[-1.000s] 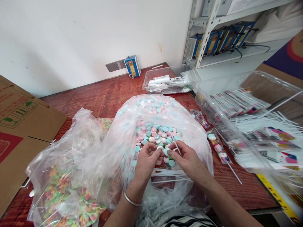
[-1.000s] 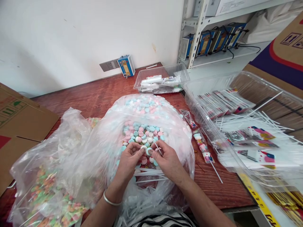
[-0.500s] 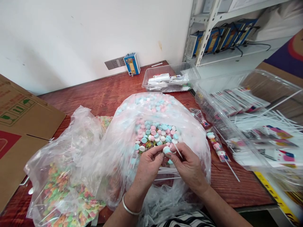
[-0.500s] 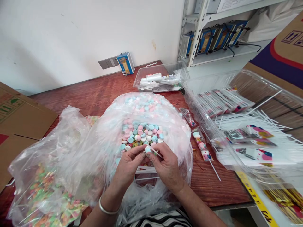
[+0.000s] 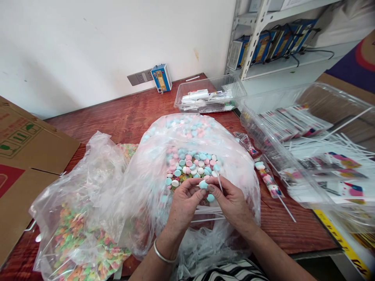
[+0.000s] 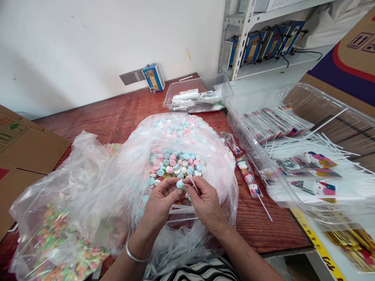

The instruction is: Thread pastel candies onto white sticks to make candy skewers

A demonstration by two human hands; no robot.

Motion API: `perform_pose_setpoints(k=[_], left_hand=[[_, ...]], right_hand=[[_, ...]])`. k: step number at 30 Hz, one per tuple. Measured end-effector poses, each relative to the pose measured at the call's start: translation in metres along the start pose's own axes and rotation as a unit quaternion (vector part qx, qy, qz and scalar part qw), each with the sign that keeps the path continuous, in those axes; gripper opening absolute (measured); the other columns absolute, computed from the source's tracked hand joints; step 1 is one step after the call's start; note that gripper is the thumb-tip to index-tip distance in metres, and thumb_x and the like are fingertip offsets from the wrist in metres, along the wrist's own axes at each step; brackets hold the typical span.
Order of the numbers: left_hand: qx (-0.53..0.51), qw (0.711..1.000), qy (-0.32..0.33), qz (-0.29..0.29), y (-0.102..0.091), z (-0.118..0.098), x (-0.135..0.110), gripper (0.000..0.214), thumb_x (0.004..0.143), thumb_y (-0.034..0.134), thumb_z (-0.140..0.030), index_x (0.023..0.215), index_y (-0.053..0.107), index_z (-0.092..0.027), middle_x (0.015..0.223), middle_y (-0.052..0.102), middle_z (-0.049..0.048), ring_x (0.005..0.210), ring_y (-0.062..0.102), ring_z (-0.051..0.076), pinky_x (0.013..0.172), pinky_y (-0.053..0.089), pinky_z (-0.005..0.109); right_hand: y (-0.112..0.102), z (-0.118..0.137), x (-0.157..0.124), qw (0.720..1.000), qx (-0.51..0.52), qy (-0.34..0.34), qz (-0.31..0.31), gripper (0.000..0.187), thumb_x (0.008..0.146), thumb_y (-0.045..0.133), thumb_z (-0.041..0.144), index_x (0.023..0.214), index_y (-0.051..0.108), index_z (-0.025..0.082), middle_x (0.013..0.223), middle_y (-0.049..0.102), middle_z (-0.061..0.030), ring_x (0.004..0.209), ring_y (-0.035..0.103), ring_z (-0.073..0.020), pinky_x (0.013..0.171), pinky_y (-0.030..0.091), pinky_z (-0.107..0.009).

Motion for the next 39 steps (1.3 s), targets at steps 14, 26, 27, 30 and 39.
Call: perform_pose_setpoints(k=[14, 26, 27, 30, 39], left_hand=[[-0.020, 0.992, 0.011, -0.122, -0.032, -0.004, 0.009, 0.045, 0.068, 0.078, -0.035, 0.106, 0.061, -0.017, 0.083, 0.067, 0.0001, 0.064, 0.062, 0.010, 0.053, 0.048, 0.019], [0.030, 0.992, 0.055, -0.105, -0.025, -0.010, 0.007, 0.029, 0.074, 0.072, -0.028, 0.099, 0.062, -0.017, 0.080, 0.069, -0.0005, 0.061, 0.059, 0.008, 0.054, 0.045, 0.017], [0.034, 0.993, 0.058, -0.102, -0.025, -0.009, 0.007, 0.028, 0.075, 0.072, -0.027, 0.099, 0.062, -0.017, 0.080, 0.069, -0.0003, 0.060, 0.059, 0.007, 0.055, 0.046, 0.017], [0.050, 0.992, 0.068, -0.092, -0.023, -0.009, 0.007, 0.025, 0.077, 0.070, -0.026, 0.099, 0.062, -0.017, 0.081, 0.069, 0.0002, 0.061, 0.059, 0.008, 0.057, 0.047, 0.018], [0.106, 0.988, 0.075, -0.086, -0.016, -0.011, 0.003, 0.019, 0.078, 0.065, -0.023, 0.095, 0.061, -0.017, 0.074, 0.064, -0.0015, 0.056, 0.058, 0.009, 0.052, 0.050, 0.021]], right_hand=[[0.021, 0.015, -0.037, 0.958, -0.246, -0.046, 0.140, 0.039, 0.097, 0.033, 0.024, 0.125, 0.059, 0.019, 0.114, 0.072, -0.0114, 0.103, 0.069, -0.0241, 0.082, 0.054, -0.033], [0.027, 0.004, -0.037, 0.954, -0.230, 0.025, 0.188, 0.033, 0.095, 0.037, 0.021, 0.115, 0.062, 0.024, 0.091, 0.076, -0.0056, 0.083, 0.071, -0.0237, 0.069, 0.048, -0.029], [0.027, 0.004, -0.037, 0.958, -0.215, 0.031, 0.188, 0.032, 0.095, 0.037, 0.021, 0.113, 0.063, 0.024, 0.091, 0.075, -0.0054, 0.083, 0.071, -0.0231, 0.070, 0.048, -0.029], [0.028, 0.007, -0.037, 0.964, -0.180, 0.052, 0.188, 0.030, 0.096, 0.036, 0.021, 0.105, 0.065, 0.022, 0.088, 0.074, -0.0046, 0.079, 0.068, -0.0211, 0.068, 0.046, -0.028], [0.032, 0.005, -0.033, 0.969, -0.142, 0.101, 0.176, 0.028, 0.095, 0.033, 0.020, 0.092, 0.061, 0.018, 0.071, 0.063, -0.0007, 0.064, 0.057, -0.0168, 0.061, 0.040, -0.026]])
Point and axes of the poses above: each hand's wrist, its own x-axis towards the middle knuckle, its own y-axis out of the palm, z = x × y, the point moved 9 cm from there along x, towards the middle knuckle
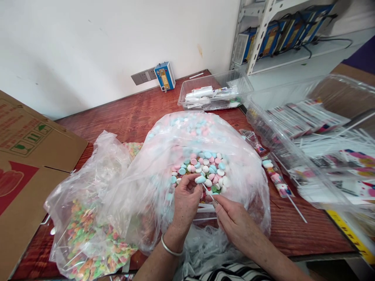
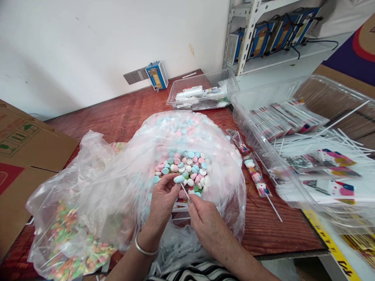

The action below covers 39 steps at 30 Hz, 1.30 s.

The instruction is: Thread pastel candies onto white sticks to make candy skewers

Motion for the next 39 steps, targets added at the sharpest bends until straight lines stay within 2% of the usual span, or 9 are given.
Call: perform_pose_setpoints(k=[6, 11, 16, 18, 21, 25, 28, 35, 39], left_hand=[[0.021, 0.999, 0.020, 0.018, 0.007, 0.014, -0.006, 0.018, 0.079, 0.062, -0.019, 0.097, 0.062, -0.018, 0.083, 0.064, 0.0007, 0.060, 0.060, 0.012, 0.055, 0.053, 0.025], [0.203, 0.969, 0.134, 0.042, 0.012, 0.006, -0.031, 0.028, 0.079, 0.056, -0.006, 0.098, 0.068, -0.021, 0.092, 0.065, 0.0028, 0.084, 0.061, 0.015, 0.075, 0.051, 0.027], [0.304, 0.929, 0.195, 0.078, 0.003, 0.006, -0.036, 0.047, 0.088, 0.047, -0.005, 0.131, 0.053, -0.022, 0.111, 0.066, 0.0067, 0.098, 0.062, 0.017, 0.087, 0.050, 0.030], [0.388, 0.890, 0.240, 0.023, -0.010, -0.004, -0.027, 0.043, 0.091, 0.045, -0.008, 0.132, 0.053, -0.020, 0.110, 0.067, 0.0089, 0.100, 0.061, 0.019, 0.089, 0.048, 0.034], [0.535, 0.791, 0.294, -0.047, -0.018, -0.019, -0.010, 0.028, 0.091, 0.052, -0.013, 0.114, 0.066, -0.022, 0.106, 0.067, 0.0092, 0.100, 0.056, 0.025, 0.088, 0.044, 0.040], [0.633, 0.715, 0.292, -0.055, -0.015, -0.022, 0.010, 0.020, 0.085, 0.064, -0.020, 0.103, 0.070, -0.025, 0.104, 0.068, 0.0065, 0.097, 0.054, 0.028, 0.080, 0.041, 0.041], [0.620, 0.726, 0.291, -0.062, -0.019, -0.021, 0.015, 0.013, 0.086, 0.064, -0.021, 0.096, 0.071, -0.024, 0.103, 0.069, 0.0056, 0.098, 0.054, 0.028, 0.083, 0.041, 0.042], [0.461, 0.844, 0.268, -0.062, -0.034, -0.033, 0.010, 0.014, 0.088, 0.058, -0.016, 0.094, 0.070, -0.021, 0.095, 0.072, 0.0038, 0.097, 0.060, 0.020, 0.090, 0.046, 0.036], [0.420, 0.883, 0.203, -0.050, -0.039, -0.030, 0.008, 0.015, 0.087, 0.058, -0.019, 0.096, 0.071, -0.021, 0.093, 0.073, 0.0035, 0.091, 0.064, 0.018, 0.082, 0.050, 0.032]], right_hand=[[0.005, -0.010, 0.000, 0.999, -0.043, 0.016, -0.005, 0.027, 0.093, 0.031, 0.022, 0.079, 0.053, 0.020, 0.068, 0.059, -0.0011, 0.060, 0.053, -0.0165, 0.058, 0.037, -0.027], [0.011, -0.031, 0.002, 0.997, -0.074, 0.010, -0.014, 0.024, 0.092, 0.031, 0.023, 0.081, 0.052, 0.021, 0.071, 0.062, -0.0028, 0.062, 0.056, -0.0179, 0.060, 0.039, -0.028], [0.006, -0.047, 0.009, 0.998, -0.048, 0.003, -0.026, 0.026, 0.094, 0.034, 0.030, 0.080, 0.055, 0.021, 0.072, 0.064, -0.0019, 0.068, 0.059, -0.0190, 0.062, 0.040, -0.027], [-0.002, -0.050, 0.010, 0.996, -0.067, 0.018, -0.050, 0.030, 0.094, 0.036, 0.034, 0.070, 0.051, 0.022, 0.065, 0.061, -0.0007, 0.063, 0.056, -0.0182, 0.059, 0.037, -0.026], [-0.010, -0.048, 0.012, 0.991, -0.115, 0.029, -0.067, 0.032, 0.094, 0.038, 0.034, 0.066, 0.047, 0.022, 0.062, 0.059, -0.0001, 0.059, 0.054, -0.0171, 0.057, 0.033, -0.026], [-0.005, -0.039, 0.017, 0.983, -0.178, 0.035, -0.030, 0.032, 0.095, 0.039, 0.029, 0.066, 0.052, 0.021, 0.064, 0.063, -0.0018, 0.061, 0.057, -0.0173, 0.057, 0.031, -0.026], [0.002, -0.031, 0.022, 0.970, -0.242, 0.032, -0.002, 0.033, 0.096, 0.040, 0.027, 0.069, 0.057, 0.020, 0.068, 0.067, -0.0040, 0.064, 0.060, -0.0182, 0.058, 0.029, -0.027], [0.014, -0.018, 0.030, 0.965, -0.261, 0.011, 0.016, 0.032, 0.098, 0.041, 0.026, 0.078, 0.064, 0.019, 0.078, 0.073, -0.0056, 0.070, 0.065, -0.0184, 0.061, 0.031, -0.027], [0.014, -0.018, 0.030, 0.974, -0.225, 0.006, 0.008, 0.033, 0.099, 0.039, 0.026, 0.077, 0.063, 0.019, 0.074, 0.071, -0.0044, 0.066, 0.063, -0.0165, 0.060, 0.032, -0.026]])
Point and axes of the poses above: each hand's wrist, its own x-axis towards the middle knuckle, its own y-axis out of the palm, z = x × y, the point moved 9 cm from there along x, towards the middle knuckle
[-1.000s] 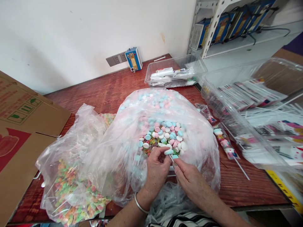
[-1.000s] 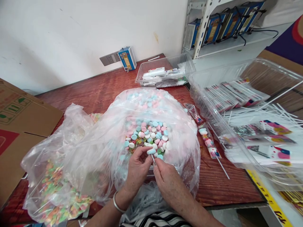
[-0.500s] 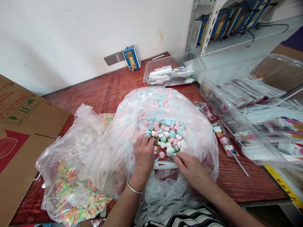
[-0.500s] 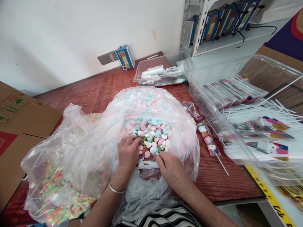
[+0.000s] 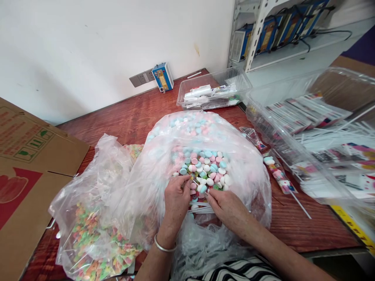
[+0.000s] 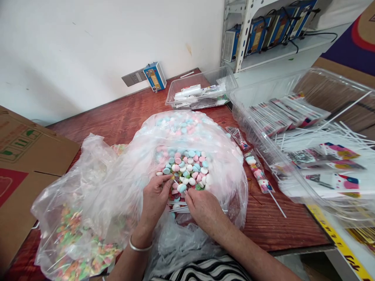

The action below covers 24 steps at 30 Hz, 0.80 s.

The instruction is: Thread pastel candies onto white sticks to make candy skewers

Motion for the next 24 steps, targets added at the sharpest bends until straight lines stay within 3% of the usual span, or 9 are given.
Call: perform_pose_setpoints(k=[5, 8, 11, 14, 17, 24], left_hand=[[-0.042, 0.998, -0.037, 0.043, 0.013, 0.007, -0.007, 0.017, 0.087, 0.058, -0.022, 0.098, 0.071, -0.021, 0.093, 0.073, 0.0037, 0.084, 0.067, 0.018, 0.078, 0.051, 0.031], [-0.054, 0.995, -0.004, 0.083, 0.021, 0.000, -0.009, 0.027, 0.088, 0.057, -0.023, 0.113, 0.067, -0.023, 0.092, 0.074, 0.0031, 0.082, 0.067, 0.018, 0.078, 0.051, 0.030], [0.015, 0.997, 0.042, 0.063, 0.018, -0.007, -0.006, 0.034, 0.093, 0.049, -0.019, 0.124, 0.062, -0.024, 0.093, 0.072, 0.0047, 0.085, 0.064, 0.019, 0.080, 0.049, 0.032], [0.131, 0.986, 0.096, 0.021, 0.016, -0.014, 0.000, 0.024, 0.090, 0.054, -0.017, 0.107, 0.070, -0.024, 0.094, 0.069, 0.0062, 0.092, 0.059, 0.022, 0.085, 0.046, 0.038], [0.203, 0.970, 0.132, 0.038, 0.025, -0.017, 0.003, 0.012, 0.086, 0.062, -0.020, 0.091, 0.072, -0.025, 0.092, 0.066, 0.0047, 0.091, 0.054, 0.023, 0.083, 0.043, 0.038], [0.202, 0.963, 0.174, 0.045, 0.030, -0.021, -0.006, 0.004, 0.087, 0.063, -0.021, 0.086, 0.067, -0.022, 0.094, 0.068, 0.0033, 0.097, 0.055, 0.023, 0.089, 0.038, 0.039]], right_hand=[[0.002, 0.000, -0.002, 0.999, 0.031, -0.008, -0.008, 0.036, 0.099, 0.036, 0.029, 0.076, 0.062, 0.019, 0.071, 0.069, -0.0036, 0.064, 0.062, -0.0163, 0.060, 0.033, -0.026], [0.001, -0.001, -0.004, 1.000, 0.028, -0.005, -0.008, 0.034, 0.098, 0.037, 0.027, 0.077, 0.062, 0.019, 0.072, 0.068, -0.0042, 0.064, 0.061, -0.0169, 0.059, 0.032, -0.026], [-0.004, -0.007, -0.005, 1.000, 0.023, 0.012, -0.014, 0.031, 0.097, 0.038, 0.025, 0.077, 0.061, 0.019, 0.070, 0.067, -0.0039, 0.064, 0.060, -0.0169, 0.059, 0.031, -0.026], [-0.006, -0.014, -0.005, 1.000, 0.015, 0.020, -0.016, 0.031, 0.097, 0.038, 0.025, 0.075, 0.060, 0.019, 0.068, 0.065, -0.0033, 0.063, 0.059, -0.0172, 0.058, 0.031, -0.026], [-0.007, -0.017, -0.006, 1.000, 0.010, 0.019, -0.018, 0.032, 0.097, 0.037, 0.025, 0.075, 0.060, 0.019, 0.069, 0.066, -0.0037, 0.064, 0.060, -0.0180, 0.059, 0.031, -0.026], [-0.005, -0.019, -0.006, 1.000, 0.009, 0.021, -0.012, 0.032, 0.097, 0.037, 0.025, 0.074, 0.060, 0.019, 0.069, 0.067, -0.0042, 0.065, 0.060, -0.0184, 0.059, 0.030, -0.027]])
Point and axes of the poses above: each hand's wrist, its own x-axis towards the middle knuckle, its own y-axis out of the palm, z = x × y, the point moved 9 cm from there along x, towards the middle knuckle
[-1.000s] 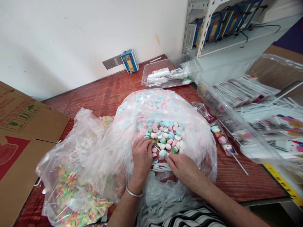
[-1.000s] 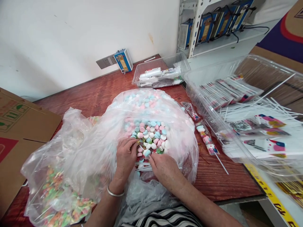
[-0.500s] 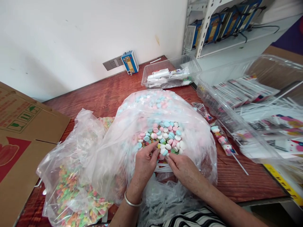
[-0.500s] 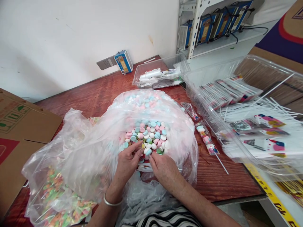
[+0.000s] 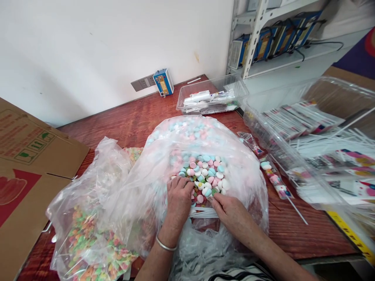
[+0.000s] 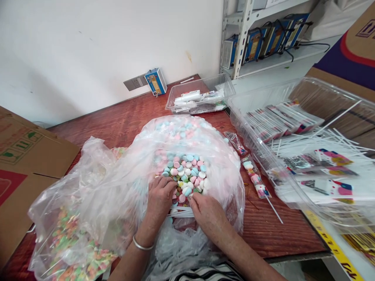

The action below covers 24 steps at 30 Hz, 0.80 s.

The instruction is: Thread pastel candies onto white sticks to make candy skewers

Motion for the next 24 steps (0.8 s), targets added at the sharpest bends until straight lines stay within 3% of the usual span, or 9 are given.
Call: perform_pose_setpoints(k=[3, 6, 11, 18, 21, 24], left_hand=[[-0.053, 0.998, -0.026, -0.019, -0.004, 0.004, -0.004, 0.006, 0.087, 0.060, -0.017, 0.086, 0.065, -0.020, 0.092, 0.068, 0.0046, 0.099, 0.057, 0.023, 0.090, 0.040, 0.039], [-0.167, 0.977, -0.121, -0.047, -0.008, 0.020, -0.009, 0.008, 0.089, 0.056, -0.018, 0.090, 0.064, -0.019, 0.089, 0.069, 0.0043, 0.089, 0.061, 0.020, 0.082, 0.045, 0.034], [-0.396, 0.879, -0.265, -0.021, 0.006, 0.033, -0.014, 0.009, 0.086, 0.058, -0.024, 0.088, 0.065, -0.020, 0.079, 0.070, 0.0007, 0.074, 0.065, 0.015, 0.069, 0.050, 0.026], [-0.493, 0.826, -0.274, 0.006, 0.018, 0.022, -0.016, 0.012, 0.080, 0.065, -0.029, 0.083, 0.067, -0.018, 0.073, 0.067, -0.0001, 0.068, 0.061, 0.013, 0.063, 0.047, 0.024], [-0.588, 0.751, -0.300, 0.032, 0.031, 0.012, -0.019, 0.018, 0.079, 0.068, -0.034, 0.082, 0.062, -0.017, 0.064, 0.061, -0.0033, 0.055, 0.057, 0.011, 0.057, 0.045, 0.023], [-0.667, 0.660, -0.346, -0.009, 0.034, 0.011, -0.020, 0.027, 0.077, 0.072, -0.037, 0.091, 0.059, -0.018, 0.071, 0.061, -0.0040, 0.056, 0.058, 0.009, 0.056, 0.046, 0.022]], right_hand=[[-0.001, 0.002, -0.002, 1.000, 0.018, -0.008, -0.003, 0.032, 0.096, 0.038, 0.026, 0.073, 0.060, 0.019, 0.068, 0.066, -0.0036, 0.064, 0.060, -0.0178, 0.059, 0.031, -0.027], [-0.001, 0.006, -0.006, 0.999, 0.036, -0.011, 0.004, 0.033, 0.096, 0.037, 0.027, 0.072, 0.059, 0.020, 0.069, 0.066, -0.0036, 0.064, 0.060, -0.0178, 0.058, 0.032, -0.026], [0.000, 0.013, -0.009, 0.999, 0.044, -0.022, 0.018, 0.034, 0.097, 0.036, 0.028, 0.074, 0.059, 0.020, 0.072, 0.068, -0.0043, 0.067, 0.062, -0.0185, 0.060, 0.034, -0.026], [0.004, 0.009, -0.009, 0.999, 0.048, -0.014, 0.016, 0.032, 0.097, 0.035, 0.027, 0.075, 0.058, 0.020, 0.072, 0.067, -0.0042, 0.067, 0.062, -0.0184, 0.061, 0.036, -0.026], [-0.001, 0.012, -0.010, 0.997, 0.062, -0.031, -0.017, 0.034, 0.097, 0.034, 0.029, 0.075, 0.057, 0.020, 0.072, 0.066, -0.0037, 0.067, 0.060, -0.0183, 0.061, 0.038, -0.027], [-0.007, 0.019, -0.013, 0.994, 0.070, -0.074, -0.046, 0.030, 0.095, 0.034, 0.022, 0.080, 0.059, 0.020, 0.079, 0.066, -0.0057, 0.074, 0.060, -0.0194, 0.068, 0.043, -0.028]])
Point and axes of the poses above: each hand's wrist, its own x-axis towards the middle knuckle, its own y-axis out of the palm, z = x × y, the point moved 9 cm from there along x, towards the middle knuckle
